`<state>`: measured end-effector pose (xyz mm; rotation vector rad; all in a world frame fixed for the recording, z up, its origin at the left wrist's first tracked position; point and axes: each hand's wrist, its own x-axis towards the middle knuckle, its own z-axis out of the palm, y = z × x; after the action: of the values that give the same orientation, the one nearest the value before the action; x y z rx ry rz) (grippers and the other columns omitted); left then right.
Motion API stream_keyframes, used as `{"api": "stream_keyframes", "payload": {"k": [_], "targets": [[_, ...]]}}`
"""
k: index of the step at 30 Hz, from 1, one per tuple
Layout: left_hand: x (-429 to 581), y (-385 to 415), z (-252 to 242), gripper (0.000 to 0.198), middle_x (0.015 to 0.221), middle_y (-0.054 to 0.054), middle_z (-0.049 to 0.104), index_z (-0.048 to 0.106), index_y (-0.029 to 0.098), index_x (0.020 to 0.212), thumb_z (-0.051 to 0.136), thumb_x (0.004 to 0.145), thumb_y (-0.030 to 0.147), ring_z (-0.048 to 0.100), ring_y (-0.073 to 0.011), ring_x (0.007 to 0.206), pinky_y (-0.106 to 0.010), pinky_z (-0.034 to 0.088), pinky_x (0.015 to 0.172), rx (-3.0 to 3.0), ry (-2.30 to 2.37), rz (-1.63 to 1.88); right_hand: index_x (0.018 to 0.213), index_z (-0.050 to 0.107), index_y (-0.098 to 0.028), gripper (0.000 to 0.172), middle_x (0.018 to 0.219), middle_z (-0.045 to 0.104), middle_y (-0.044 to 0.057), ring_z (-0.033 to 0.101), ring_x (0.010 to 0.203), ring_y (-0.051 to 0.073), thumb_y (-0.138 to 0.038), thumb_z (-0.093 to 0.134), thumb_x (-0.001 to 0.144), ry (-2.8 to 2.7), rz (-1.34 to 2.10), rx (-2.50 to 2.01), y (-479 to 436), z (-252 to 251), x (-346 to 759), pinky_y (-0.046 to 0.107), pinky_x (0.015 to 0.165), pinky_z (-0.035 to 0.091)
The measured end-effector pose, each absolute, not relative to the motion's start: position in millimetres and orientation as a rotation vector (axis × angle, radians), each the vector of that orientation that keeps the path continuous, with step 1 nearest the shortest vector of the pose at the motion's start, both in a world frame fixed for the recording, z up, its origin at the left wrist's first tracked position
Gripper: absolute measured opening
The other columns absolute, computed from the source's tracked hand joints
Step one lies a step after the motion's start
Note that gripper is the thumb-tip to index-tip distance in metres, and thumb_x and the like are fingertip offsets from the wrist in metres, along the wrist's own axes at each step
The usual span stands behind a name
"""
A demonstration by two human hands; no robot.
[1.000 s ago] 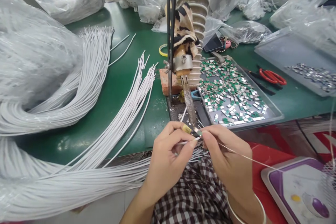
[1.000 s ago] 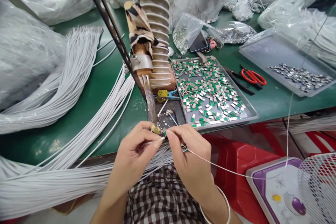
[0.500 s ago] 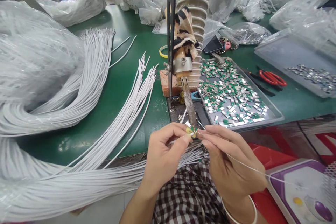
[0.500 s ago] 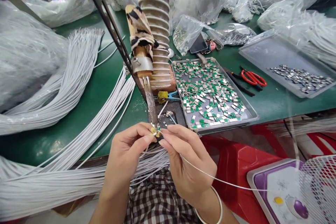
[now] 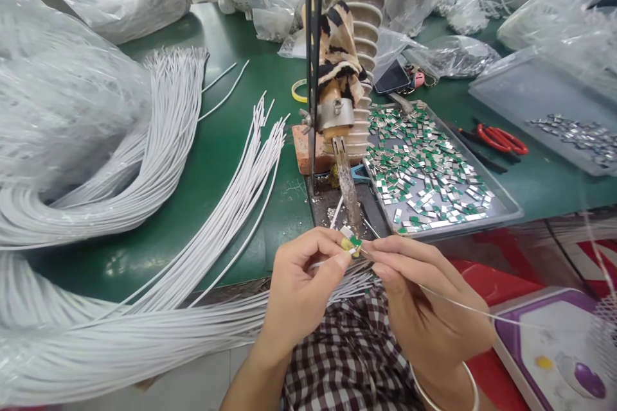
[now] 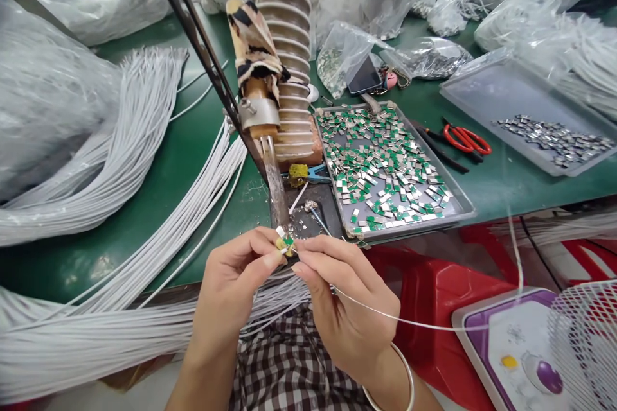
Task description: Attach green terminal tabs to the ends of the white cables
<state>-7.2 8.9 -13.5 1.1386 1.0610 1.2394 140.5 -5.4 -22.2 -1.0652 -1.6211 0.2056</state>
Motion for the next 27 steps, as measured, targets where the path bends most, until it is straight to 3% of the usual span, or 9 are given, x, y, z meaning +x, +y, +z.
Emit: {"api": "stream_keyframes", "payload": {"k": [12, 27], "targets": [[-4.4, 10.9, -8.8, 0.021, 0.079, 0.003, 0.067, 0.066, 0.019, 0.069, 0.059, 0.085, 0.008, 0.061, -0.0098, 0.077, -0.018, 0.047, 0.073, 1.156, 1.067, 1.283, 0.103, 0.072, -0.026, 0.026, 0.099, 0.074, 0.001, 0.071, 0.087, 0.016, -0.009, 0.070, 0.083, -1.612, 0.156, -1.074, -1.0, -20.9, 136.7, 0.030, 0.079, 0.063], [-4.8, 7.9, -11.0, 0.021, 0.081, 0.003, 0.062, 0.059, 0.019, 0.067, 0.057, 0.085, 0.008, 0.058, -0.0092, 0.076, -0.017, 0.044, 0.069, 1.206, 1.108, 1.228, 0.097, 0.072, -0.017, 0.019, 0.096, 0.074, 0.004, 0.071, 0.088, 0.014, -0.005, 0.069, 0.083, -1.615, 0.212, -1.011, -2.2, -21.8, 136.5, 0.026, 0.081, 0.061]]}}
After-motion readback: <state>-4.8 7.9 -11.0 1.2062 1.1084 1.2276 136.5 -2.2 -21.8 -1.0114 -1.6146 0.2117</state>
